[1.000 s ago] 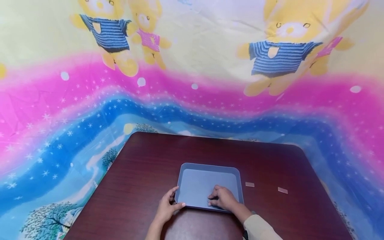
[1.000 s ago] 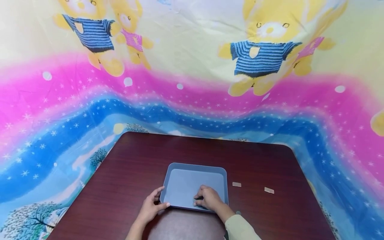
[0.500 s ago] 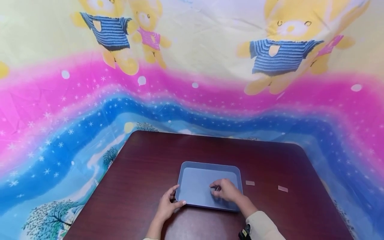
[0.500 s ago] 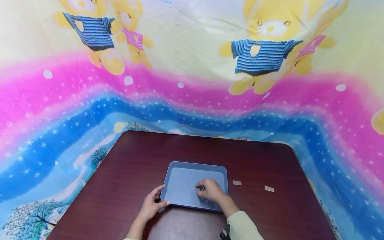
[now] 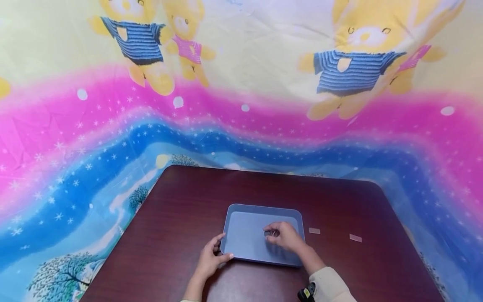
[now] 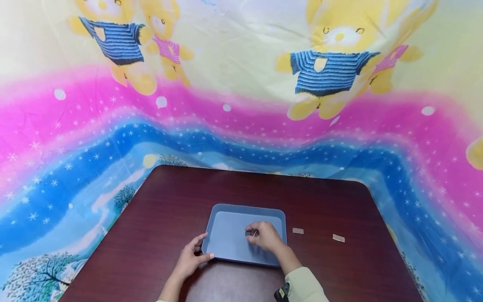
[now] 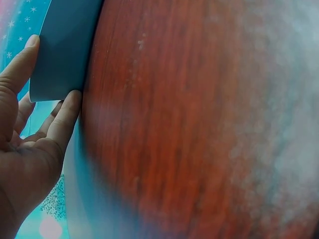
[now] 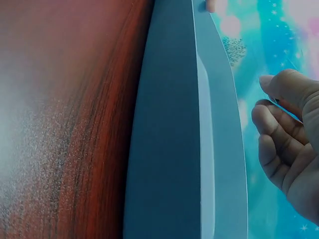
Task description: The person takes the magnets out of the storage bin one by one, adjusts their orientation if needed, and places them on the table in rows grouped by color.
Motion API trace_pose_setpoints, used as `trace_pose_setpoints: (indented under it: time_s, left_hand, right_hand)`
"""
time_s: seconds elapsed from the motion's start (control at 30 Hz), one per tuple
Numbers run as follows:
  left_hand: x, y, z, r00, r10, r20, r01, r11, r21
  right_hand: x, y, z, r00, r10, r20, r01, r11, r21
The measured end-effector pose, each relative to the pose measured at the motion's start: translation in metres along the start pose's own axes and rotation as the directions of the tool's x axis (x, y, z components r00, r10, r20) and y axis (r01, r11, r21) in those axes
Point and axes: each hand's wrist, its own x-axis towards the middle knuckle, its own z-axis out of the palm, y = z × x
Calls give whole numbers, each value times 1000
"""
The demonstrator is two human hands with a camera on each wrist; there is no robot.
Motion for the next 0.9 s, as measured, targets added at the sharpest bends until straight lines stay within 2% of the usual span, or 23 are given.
trace_pose_setpoints:
  time_s: [0.17, 0.33, 0.5, 0.63, 0.9]
  left_hand:
    - [-1, 3, -1, 1000, -7, 3, 7, 1000, -4]
    - [-8, 25, -4, 1000, -7, 2, 7, 999, -38]
    - [-13, 42, -6, 1000, -18, 10, 18, 999, -37]
    - [-14, 43, -6, 1000, -26, 8, 26, 999, -45]
    - [-13, 41, -7, 1000, -15, 17, 17, 996, -89]
  right_hand:
    - [-1, 3, 2, 998, -34, -46, 34, 999, 6]
    - [-4, 4, 3, 995, -80, -56, 80, 997, -5]
    - [-16, 6, 0, 987, -105, -123, 106, 994, 1]
    - [-28, 8, -2, 982, -86, -167, 86, 996, -4]
    - [-49, 12, -7, 974, 8, -227, -9, 1000, -3]
